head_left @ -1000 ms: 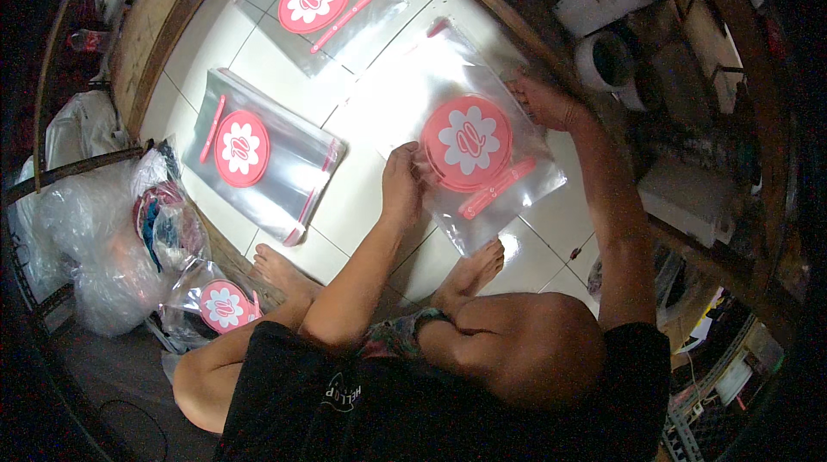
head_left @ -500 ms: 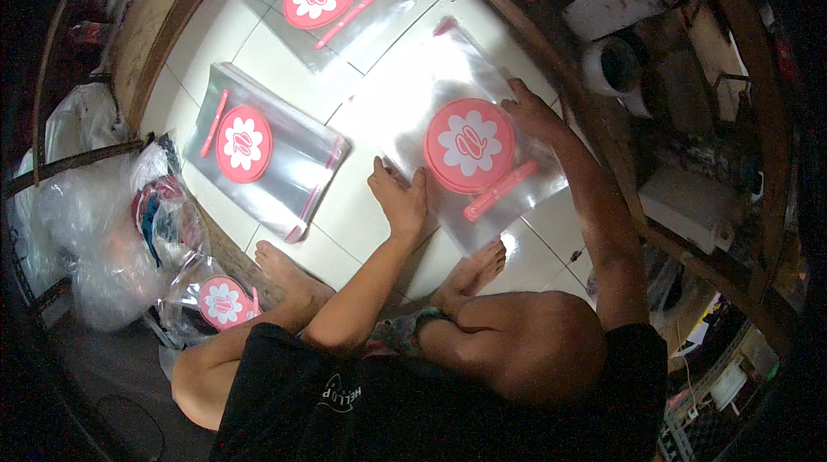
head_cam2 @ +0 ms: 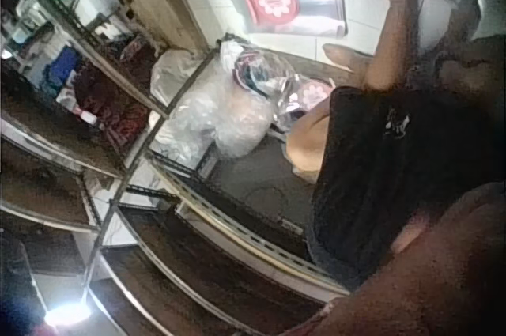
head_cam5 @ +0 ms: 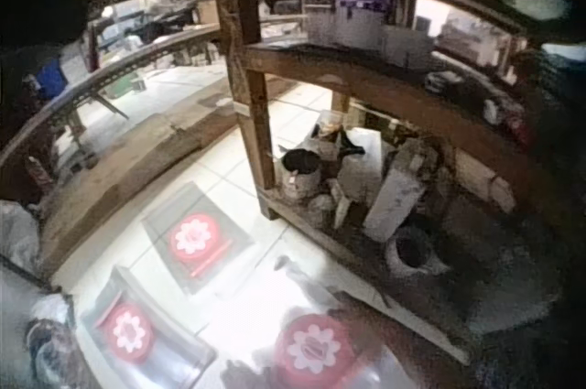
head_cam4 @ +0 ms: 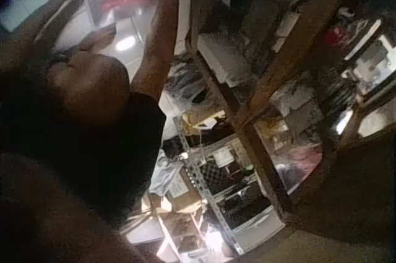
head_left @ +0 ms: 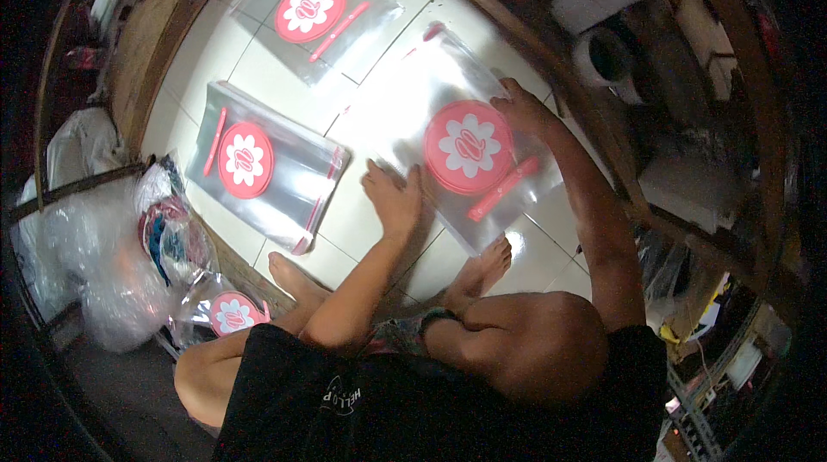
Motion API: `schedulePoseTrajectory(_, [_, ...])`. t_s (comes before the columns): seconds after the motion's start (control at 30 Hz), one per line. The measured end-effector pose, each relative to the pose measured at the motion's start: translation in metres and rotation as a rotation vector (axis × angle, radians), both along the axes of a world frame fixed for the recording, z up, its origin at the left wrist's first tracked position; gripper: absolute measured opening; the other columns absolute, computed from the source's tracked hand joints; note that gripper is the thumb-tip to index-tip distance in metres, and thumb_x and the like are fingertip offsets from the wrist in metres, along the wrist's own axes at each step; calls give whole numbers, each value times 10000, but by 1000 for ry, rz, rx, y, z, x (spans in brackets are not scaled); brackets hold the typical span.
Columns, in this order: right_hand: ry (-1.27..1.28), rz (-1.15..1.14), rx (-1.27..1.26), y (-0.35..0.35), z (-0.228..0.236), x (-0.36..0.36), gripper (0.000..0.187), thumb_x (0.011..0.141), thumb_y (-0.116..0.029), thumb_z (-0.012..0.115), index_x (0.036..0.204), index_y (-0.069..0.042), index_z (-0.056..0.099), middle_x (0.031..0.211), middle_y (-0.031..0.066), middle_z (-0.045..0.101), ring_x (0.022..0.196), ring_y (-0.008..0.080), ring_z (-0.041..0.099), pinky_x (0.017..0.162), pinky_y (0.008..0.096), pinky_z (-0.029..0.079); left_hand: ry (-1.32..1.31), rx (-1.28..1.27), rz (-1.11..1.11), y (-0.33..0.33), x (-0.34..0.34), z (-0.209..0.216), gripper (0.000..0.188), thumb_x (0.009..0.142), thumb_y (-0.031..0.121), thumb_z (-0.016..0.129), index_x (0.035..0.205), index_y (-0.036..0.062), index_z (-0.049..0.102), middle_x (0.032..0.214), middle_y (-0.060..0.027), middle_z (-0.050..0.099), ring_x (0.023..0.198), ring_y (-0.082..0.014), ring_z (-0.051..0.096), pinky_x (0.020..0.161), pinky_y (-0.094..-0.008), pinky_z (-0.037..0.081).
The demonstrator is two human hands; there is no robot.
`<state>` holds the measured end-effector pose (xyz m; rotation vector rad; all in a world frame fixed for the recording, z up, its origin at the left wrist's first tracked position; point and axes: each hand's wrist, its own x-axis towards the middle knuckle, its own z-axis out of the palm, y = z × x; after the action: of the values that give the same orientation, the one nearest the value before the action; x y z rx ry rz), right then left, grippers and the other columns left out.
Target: The person sits on the floor and repeatedly places pink plastic containers into clear zip-top bags, seals them, and stacks them on a nearby wooden shelf. The person handles the containers and bags by hand, arranging them in neat rows.
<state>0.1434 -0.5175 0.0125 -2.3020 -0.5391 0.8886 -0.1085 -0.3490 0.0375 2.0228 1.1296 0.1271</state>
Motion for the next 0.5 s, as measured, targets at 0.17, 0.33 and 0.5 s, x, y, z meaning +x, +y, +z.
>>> schedulePoseTrajectory(0.17, [-380,-274,-61,-31,41,-41,594,934,-327,606,1380,30,442,1343,272,513,1246,365,519,1049,432,407,-250,377,-371,85,64,13,650,825,220,703,1336,-84,439,1143,-247,488,1079,-393,464,951,-456,407])
schedulePoseTrajectory(0.33, [-89,-960,58,-121,11,-167,407,933,-252,625,1280,-63,525,1143,102,596,1060,205,573,903,396,464,-10,398,-820,141,168,-1,541,821,352,691,1168,-31,531,1135,-252,560,1084,-414,537,905,-487,480])
schedulePoseTrajectory(0.5, [309,-1263,283,-90,-22,-232,284,909,-208,607,1133,-38,562,1007,80,640,841,168,623,678,300,519,309,337,-932,150,205,-26,595,830,408,671,1182,-53,539,1204,-261,540,1147,-398,539,979,-445,481])
